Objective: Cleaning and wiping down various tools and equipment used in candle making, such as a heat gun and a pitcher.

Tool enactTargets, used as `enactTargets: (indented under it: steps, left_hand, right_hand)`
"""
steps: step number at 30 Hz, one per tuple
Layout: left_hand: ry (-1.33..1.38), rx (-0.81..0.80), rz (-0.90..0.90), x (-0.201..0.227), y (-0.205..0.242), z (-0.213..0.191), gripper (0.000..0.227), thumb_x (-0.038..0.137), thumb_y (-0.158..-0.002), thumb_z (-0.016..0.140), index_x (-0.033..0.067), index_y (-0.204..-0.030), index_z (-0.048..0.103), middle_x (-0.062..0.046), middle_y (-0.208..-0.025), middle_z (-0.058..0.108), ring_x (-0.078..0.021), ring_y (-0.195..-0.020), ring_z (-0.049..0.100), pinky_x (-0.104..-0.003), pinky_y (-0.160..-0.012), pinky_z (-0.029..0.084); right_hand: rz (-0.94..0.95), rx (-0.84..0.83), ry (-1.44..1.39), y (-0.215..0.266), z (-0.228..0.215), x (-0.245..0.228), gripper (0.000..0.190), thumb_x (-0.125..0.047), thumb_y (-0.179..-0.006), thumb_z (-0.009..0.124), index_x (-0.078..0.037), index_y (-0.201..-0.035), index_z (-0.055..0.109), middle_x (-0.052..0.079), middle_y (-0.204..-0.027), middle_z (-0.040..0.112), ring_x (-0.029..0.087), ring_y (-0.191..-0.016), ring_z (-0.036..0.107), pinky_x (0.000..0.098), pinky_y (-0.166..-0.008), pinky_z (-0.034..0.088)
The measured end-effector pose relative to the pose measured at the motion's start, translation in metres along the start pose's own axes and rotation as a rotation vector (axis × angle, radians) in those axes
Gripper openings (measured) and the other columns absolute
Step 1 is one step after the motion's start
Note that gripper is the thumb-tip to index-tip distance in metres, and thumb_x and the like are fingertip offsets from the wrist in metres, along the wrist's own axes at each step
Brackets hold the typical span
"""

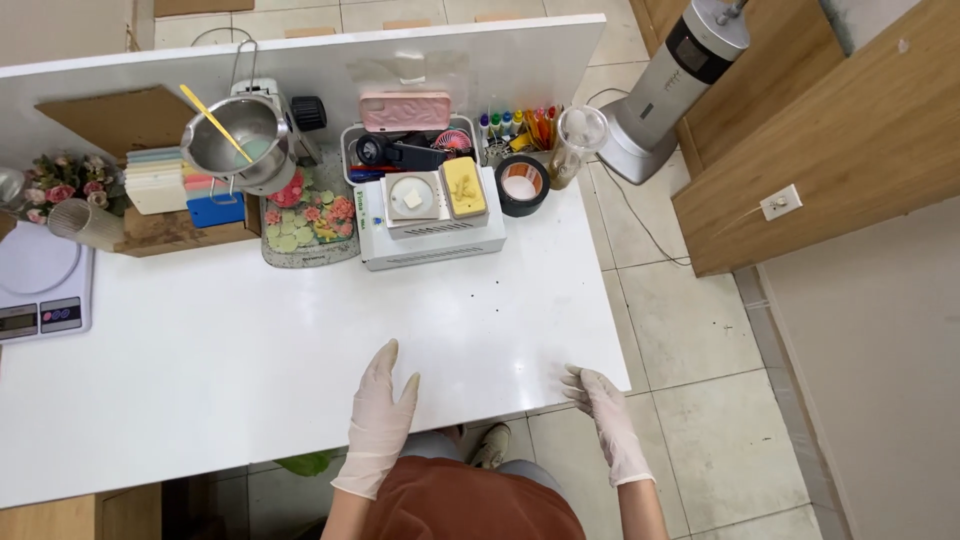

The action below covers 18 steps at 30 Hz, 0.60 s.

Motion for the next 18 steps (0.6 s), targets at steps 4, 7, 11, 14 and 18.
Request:
enactTargets:
  steps: [4,7,11,14,18]
  left_hand:
    - [0.047,0.019,0.022,0.005,-0.042,-0.004,0.060,0.018,-0.092,0.066,0.0013,-0.147,0.045,-0.020,-0.145,0.054,-0.0336,-0.132,0.054,-0.040,-0.111,0.043]
    - [0.098,0.091,0.108,-0.002,-0.064,-0.004,0.057,0.016,-0.094,0.065,0.0014,-0.145,0.046,-0.019,-0.143,0.055,-0.0333,-0.131,0.054,-0.040,-0.111,0.043]
    - [0.237,0.134,0.070,-0.023,-0.081,-0.011,0.051,0.013,-0.095,0.062,0.0017,-0.143,0.049,-0.018,-0.142,0.057,-0.0318,-0.131,0.055,-0.039,-0.111,0.043]
    - [0.278,0.129,-0.025,-0.048,-0.085,-0.018,0.050,0.014,-0.095,0.061,0.0026,-0.143,0.050,-0.016,-0.142,0.058,-0.0306,-0.131,0.055,-0.039,-0.111,0.043]
    - [0.274,0.123,-0.175,-0.074,-0.077,-0.036,0.051,0.016,-0.096,0.060,0.0041,-0.144,0.049,-0.015,-0.142,0.058,-0.0292,-0.132,0.055,-0.038,-0.112,0.043]
  right_hand:
    - [-0.054,0.009,0.080,0.011,0.035,-0.095,0.046,-0.041,-0.101,0.051,-0.009,-0.126,0.073,0.006,-0.115,0.078,0.014,-0.100,0.070,0.0306,-0.093,0.052]
    - [-0.112,0.018,0.222,-0.006,0.061,-0.166,0.044,-0.038,-0.100,0.052,-0.010,-0.127,0.072,0.006,-0.116,0.079,0.015,-0.101,0.071,0.0302,-0.095,0.054]
    - [-0.387,-0.107,0.381,-0.047,0.130,-0.265,0.041,-0.033,-0.103,0.052,-0.007,-0.129,0.069,0.005,-0.116,0.077,0.013,-0.102,0.068,0.0295,-0.095,0.051]
    - [-0.464,-0.164,0.533,-0.077,0.210,-0.330,0.039,-0.033,-0.101,0.056,-0.009,-0.129,0.069,0.004,-0.115,0.076,0.013,-0.100,0.068,0.0299,-0.091,0.052]
    - [-0.661,-0.215,0.940,-0.172,0.295,-0.344,0.036,-0.034,-0.099,0.062,-0.013,-0.126,0.070,0.010,-0.116,0.075,0.022,-0.105,0.070,0.0350,-0.092,0.053]
Point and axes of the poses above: each hand's wrist, its own y-axis away from the middle knuckle, its own z-axis out of the palm, x = y × z, the point moved 3 cm from there along -y, towards the middle knuckle
